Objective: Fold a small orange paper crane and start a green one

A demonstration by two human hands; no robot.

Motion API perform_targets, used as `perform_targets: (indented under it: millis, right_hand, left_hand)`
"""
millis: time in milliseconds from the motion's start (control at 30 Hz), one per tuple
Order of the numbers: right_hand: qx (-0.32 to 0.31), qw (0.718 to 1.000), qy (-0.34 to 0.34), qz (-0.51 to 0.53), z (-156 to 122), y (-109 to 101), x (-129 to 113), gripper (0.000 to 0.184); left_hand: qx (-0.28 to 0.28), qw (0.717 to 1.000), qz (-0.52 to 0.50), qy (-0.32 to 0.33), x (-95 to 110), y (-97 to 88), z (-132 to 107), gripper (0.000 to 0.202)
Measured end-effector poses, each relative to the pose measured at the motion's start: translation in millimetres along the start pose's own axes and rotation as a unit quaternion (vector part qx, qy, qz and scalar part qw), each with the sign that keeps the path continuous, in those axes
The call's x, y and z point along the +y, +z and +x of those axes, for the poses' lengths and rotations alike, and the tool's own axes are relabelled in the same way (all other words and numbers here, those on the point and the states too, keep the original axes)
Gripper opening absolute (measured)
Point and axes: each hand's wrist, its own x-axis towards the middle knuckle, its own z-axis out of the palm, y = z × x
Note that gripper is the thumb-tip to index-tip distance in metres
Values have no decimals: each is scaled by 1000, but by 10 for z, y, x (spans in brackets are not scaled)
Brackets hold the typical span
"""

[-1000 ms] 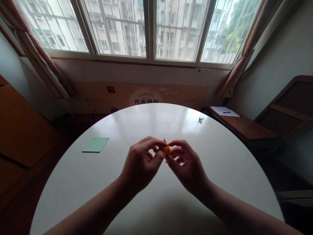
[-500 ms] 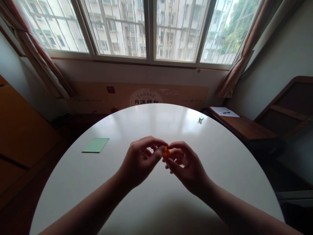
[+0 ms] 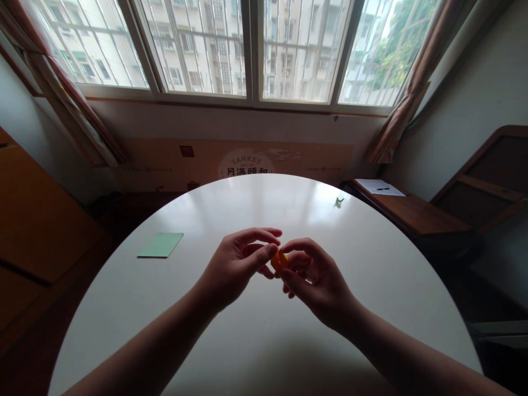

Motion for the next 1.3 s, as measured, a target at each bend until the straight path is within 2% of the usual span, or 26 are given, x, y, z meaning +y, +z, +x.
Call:
perform_targets:
  millis: [133,367,600,800,1100,1200,1300]
  right_hand:
    - [16,1000,-6,-25,1,6,4,21]
    - [26,999,-6,-27,10,9,9,21]
    - [18,999,-20,-46,-8,21,20,24]
    - [21,998,-25,-51,-10,28,23,24]
    - [27,998,-35,-46,-14,23,-13,22]
    - [24,998,-32,-53,-12,26,-24,18]
    - [26,997,-34,-64,-9,28,-23,17]
  left_hand:
    - [17,999,-22,-28,10,1,9,21]
    - [-43,999,-6,-10,33,-19,-6,15]
    - [13,999,31,3,46,45,-34,14]
    - [38,999,10,-3,33,65,-28,12]
    - [18,997,-55,-48,17,17,-14,21]
    - [32,998,-42,-36,28,32,-16,21]
    - [48,999,-2,3,41,56,-34,18]
